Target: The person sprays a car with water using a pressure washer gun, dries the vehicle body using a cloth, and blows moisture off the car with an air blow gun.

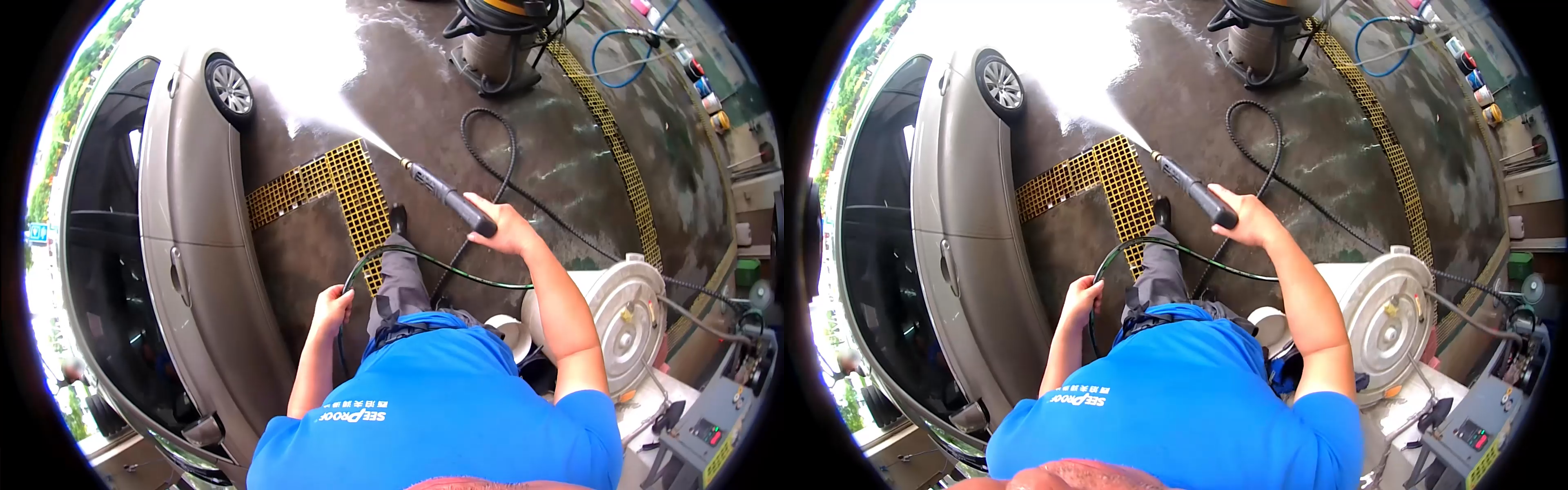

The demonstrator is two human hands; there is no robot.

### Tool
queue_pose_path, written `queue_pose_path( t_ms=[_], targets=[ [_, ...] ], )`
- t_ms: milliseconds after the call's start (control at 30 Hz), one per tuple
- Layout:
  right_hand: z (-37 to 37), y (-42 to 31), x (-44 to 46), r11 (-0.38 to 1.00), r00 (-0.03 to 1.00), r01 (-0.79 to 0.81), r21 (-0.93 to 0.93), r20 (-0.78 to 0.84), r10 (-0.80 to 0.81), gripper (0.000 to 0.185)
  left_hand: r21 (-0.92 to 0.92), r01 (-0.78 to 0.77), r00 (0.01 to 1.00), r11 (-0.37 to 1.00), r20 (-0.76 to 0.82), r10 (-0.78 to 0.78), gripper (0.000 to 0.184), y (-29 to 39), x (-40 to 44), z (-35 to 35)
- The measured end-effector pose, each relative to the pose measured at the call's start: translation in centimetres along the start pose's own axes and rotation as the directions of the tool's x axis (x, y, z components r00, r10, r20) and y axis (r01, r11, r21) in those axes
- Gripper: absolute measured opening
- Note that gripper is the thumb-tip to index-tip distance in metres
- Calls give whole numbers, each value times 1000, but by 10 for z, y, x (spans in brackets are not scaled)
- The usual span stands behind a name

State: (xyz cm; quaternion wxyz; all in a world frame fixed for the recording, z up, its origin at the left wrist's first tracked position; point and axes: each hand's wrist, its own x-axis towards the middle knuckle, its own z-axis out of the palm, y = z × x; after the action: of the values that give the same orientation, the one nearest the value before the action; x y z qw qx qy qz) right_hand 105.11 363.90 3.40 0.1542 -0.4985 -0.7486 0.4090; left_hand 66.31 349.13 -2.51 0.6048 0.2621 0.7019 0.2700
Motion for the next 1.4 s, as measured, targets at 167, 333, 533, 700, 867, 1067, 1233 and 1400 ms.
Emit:
queue_pose_path(
  t_ms=[167,333,533,700,867,1067,1233,1400],
  targets=[
    [-38,20,109,994,998,-32,-101,42,37,81,108,-3,996,994,91,-7,17,84,140,14],
    [-102,-9,242,972,973,-147,-186,146,176,77,202,-47,991,978,135,20,18,214,254,17],
    [-176,-39,391,956,993,12,-293,112,22,70,255,-202,975,946,143,169,19,362,362,-12],
    [-216,-35,455,933,998,67,-353,27,-61,69,274,-270,962,923,122,245,17,418,405,-12],
    [-243,-12,459,951,996,-29,-308,75,54,67,377,-290,950,880,222,218,22,423,413,7],
    [-212,62,421,923,963,-271,-274,-96,254,59,416,-466,870,781,378,317,23,449,424,53],
    [-210,100,347,967,947,-247,-56,-226,228,78,689,-548,832,474,390,395,25,441,445,48],
    [-222,141,249,963,765,-164,212,-588,260,80,792,-513,837,331,375,399,23,453,508,67]
  ],
)
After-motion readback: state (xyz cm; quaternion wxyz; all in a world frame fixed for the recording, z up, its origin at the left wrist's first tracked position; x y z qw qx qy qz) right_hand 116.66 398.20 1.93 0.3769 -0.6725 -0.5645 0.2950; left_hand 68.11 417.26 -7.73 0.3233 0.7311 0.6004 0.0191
